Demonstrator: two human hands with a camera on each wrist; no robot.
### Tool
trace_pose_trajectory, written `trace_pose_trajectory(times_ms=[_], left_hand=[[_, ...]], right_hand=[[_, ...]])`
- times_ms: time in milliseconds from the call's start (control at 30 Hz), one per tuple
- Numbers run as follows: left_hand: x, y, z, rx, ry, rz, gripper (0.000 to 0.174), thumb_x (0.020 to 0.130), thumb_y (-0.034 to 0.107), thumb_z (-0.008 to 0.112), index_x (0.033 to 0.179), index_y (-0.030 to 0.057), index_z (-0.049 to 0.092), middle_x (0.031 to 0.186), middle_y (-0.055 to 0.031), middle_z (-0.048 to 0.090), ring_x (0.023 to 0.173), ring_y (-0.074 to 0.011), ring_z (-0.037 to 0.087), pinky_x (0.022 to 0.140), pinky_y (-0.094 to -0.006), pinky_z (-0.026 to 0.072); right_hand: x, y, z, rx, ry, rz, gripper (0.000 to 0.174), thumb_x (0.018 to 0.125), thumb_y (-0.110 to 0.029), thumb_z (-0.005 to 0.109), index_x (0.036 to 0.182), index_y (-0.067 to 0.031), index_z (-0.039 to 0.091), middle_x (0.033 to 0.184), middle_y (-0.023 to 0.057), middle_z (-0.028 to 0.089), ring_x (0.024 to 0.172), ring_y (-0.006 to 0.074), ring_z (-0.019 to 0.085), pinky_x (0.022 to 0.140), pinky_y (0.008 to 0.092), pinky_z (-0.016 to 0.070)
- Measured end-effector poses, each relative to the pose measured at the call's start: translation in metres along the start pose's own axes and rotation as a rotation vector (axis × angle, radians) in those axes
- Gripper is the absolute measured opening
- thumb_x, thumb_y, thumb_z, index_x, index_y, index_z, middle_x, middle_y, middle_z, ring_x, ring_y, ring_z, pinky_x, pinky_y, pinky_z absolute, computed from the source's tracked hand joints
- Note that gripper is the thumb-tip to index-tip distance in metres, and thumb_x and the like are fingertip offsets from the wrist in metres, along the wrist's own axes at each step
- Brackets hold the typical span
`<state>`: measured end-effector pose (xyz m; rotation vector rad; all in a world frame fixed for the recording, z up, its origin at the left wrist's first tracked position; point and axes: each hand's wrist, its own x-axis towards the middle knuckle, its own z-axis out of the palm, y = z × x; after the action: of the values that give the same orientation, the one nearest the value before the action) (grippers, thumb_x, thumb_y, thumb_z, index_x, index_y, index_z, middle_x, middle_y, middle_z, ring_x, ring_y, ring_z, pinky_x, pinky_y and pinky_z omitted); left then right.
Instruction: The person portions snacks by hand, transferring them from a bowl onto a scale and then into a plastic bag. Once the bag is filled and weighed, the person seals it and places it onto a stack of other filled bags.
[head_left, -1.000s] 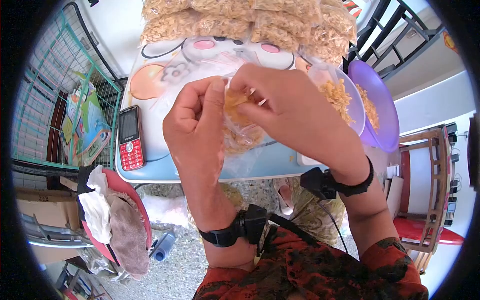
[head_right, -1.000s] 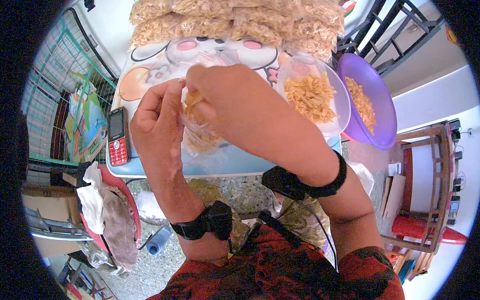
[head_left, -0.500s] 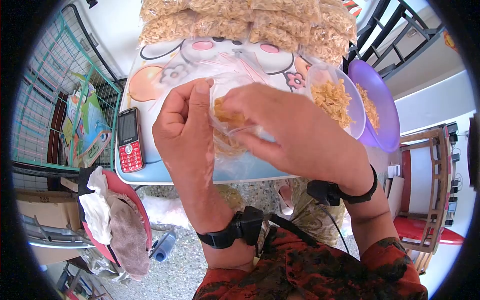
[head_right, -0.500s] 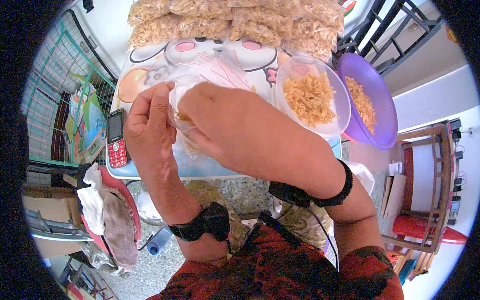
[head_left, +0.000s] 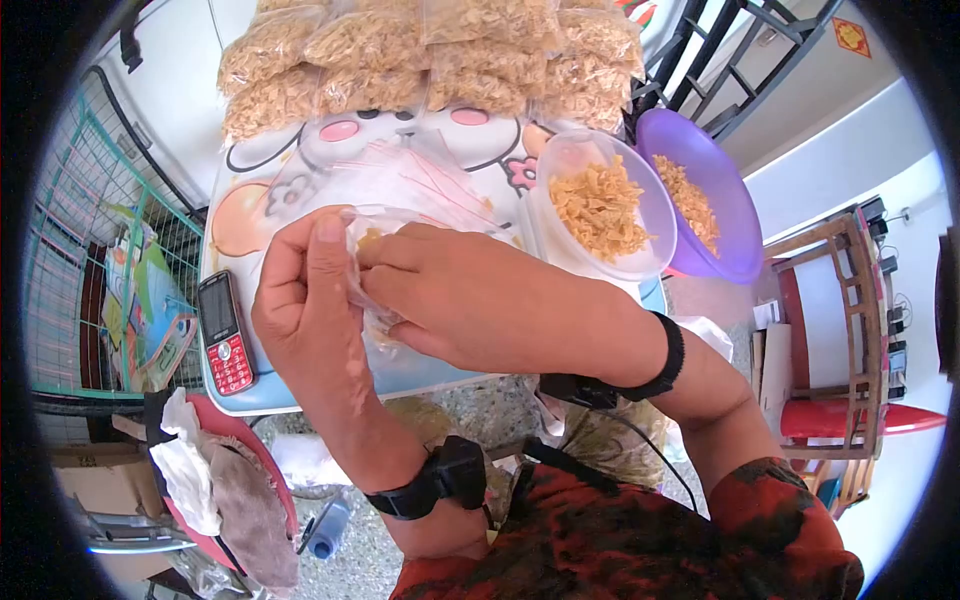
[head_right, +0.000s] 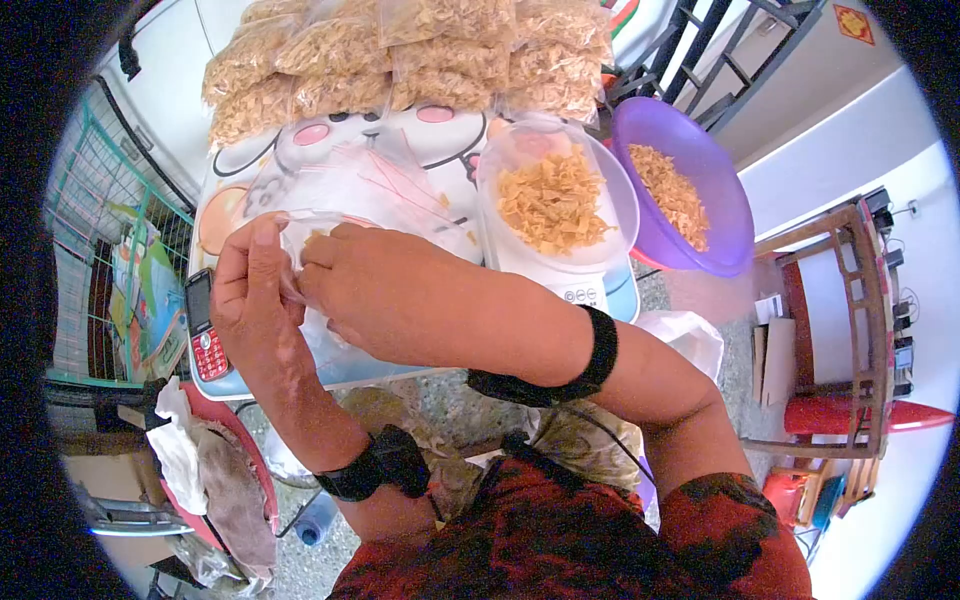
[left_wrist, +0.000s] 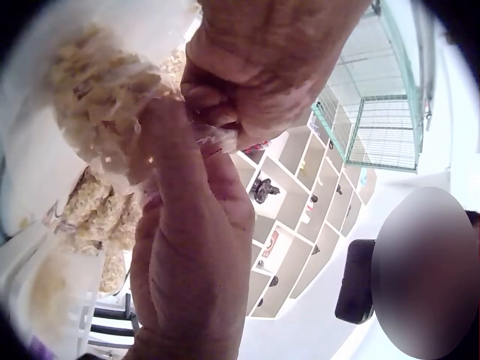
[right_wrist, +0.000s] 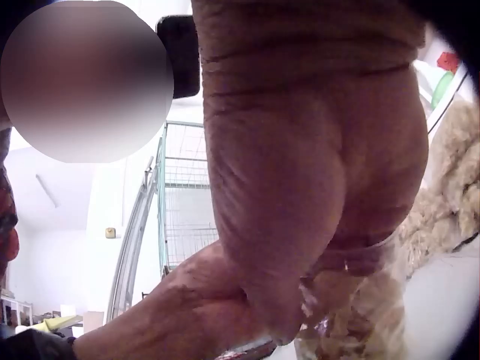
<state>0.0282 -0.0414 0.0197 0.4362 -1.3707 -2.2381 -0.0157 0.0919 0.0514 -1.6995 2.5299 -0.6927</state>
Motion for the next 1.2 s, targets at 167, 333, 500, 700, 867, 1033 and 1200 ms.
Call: trace_pose_trajectory(times_ms=[167, 333, 500, 700, 867, 1033, 1200], left_hand=[[0.003, -0.004, -0.001, 0.109, 0.041, 0.06, 0.018, 0.094, 0.023, 0.064, 0.096, 0.0058, 0.069, 0.062, 0.0082, 0.048, 0.049, 0.0012, 0.033, 0.043, -0.0176, 0.0201], [0.001, 0.002, 0.0, 0.144, 0.077, 0.046, 0.017, 0.093, 0.022, 0.065, 0.095, 0.005, 0.07, 0.063, 0.0092, 0.051, 0.048, 0.0023, 0.031, 0.043, -0.0168, 0.0185], [0.002, -0.004, 0.001, 0.122, 0.057, 0.08, 0.018, 0.094, 0.022, 0.065, 0.095, 0.0052, 0.07, 0.061, 0.0089, 0.051, 0.047, 0.0021, 0.03, 0.042, -0.0172, 0.0182], [0.003, -0.01, 0.007, 0.194, 0.049, 0.083, 0.022, 0.094, 0.027, 0.063, 0.099, 0.0055, 0.069, 0.061, 0.0095, 0.045, 0.046, 0.0014, 0.03, 0.04, -0.0185, 0.0172], [0.006, -0.015, 0.01, 0.174, 0.047, 0.115, 0.022, 0.095, 0.025, 0.063, 0.1, 0.0042, 0.069, 0.061, 0.009, 0.046, 0.046, 0.0011, 0.03, 0.04, -0.0185, 0.0179], [0.008, -0.017, 0.01, 0.147, 0.036, 0.121, 0.022, 0.095, 0.024, 0.063, 0.1, 0.0035, 0.069, 0.061, 0.0088, 0.046, 0.046, 0.0011, 0.03, 0.04, -0.0185, 0.0183], [0.007, -0.016, 0.01, 0.156, 0.06, 0.12, 0.022, 0.095, 0.024, 0.063, 0.099, 0.0039, 0.069, 0.059, 0.0089, 0.045, 0.046, 0.0012, 0.032, 0.04, -0.0185, 0.0183]], right_hand=[[-0.026, -0.002, -0.036, -0.071, 0.412, -0.154, 0.016, 0.081, -0.011, 0.063, 0.094, -0.0021, 0.066, 0.097, 0.0142, 0.066, 0.094, 0.0342, 0.062, 0.085, 0.0393, 0.0507], [-0.084, 0.017, -0.111, -0.22, 0.138, 0.553, 0.028, 0.083, -0.021, 0.068, 0.105, -0.0026, 0.066, 0.101, 0.0157, 0.067, 0.09, 0.0299, 0.065, 0.081, 0.0358, 0.052], [-0.123, 0.055, -0.116, -0.283, 0.059, 0.76, 0.038, 0.083, -0.023, 0.068, 0.114, -0.0024, 0.063, 0.103, 0.0171, 0.066, 0.094, 0.0311, 0.064, 0.084, 0.0379, 0.0502], [-0.143, 0.086, -0.091, -0.263, -0.04, 0.543, 0.053, 0.075, -0.009, 0.072, 0.126, -0.0056, 0.057, 0.118, 0.0114, 0.058, 0.099, 0.025, 0.062, 0.082, 0.0334, 0.0516], [-0.132, 0.087, -0.087, -0.274, -0.103, 0.555, 0.039, 0.074, -0.007, 0.069, 0.112, -0.0027, 0.059, 0.109, 0.0118, 0.06, 0.098, 0.0268, 0.062, 0.083, 0.0335, 0.0513], [-0.128, 0.082, -0.106, -0.177, 0.018, 0.638, 0.024, 0.077, -0.009, 0.066, 0.099, -0.0032, 0.061, 0.089, 0.0145, 0.063, 0.082, 0.0295, 0.063, 0.074, 0.0361, 0.0498], [-0.134, 0.078, -0.117, -0.035, 0.217, 0.703, 0.014, 0.083, -0.011, 0.065, 0.094, -0.0028, 0.063, 0.08, 0.0107, 0.063, 0.077, 0.0202, 0.065, 0.067, 0.0304, 0.0497]])
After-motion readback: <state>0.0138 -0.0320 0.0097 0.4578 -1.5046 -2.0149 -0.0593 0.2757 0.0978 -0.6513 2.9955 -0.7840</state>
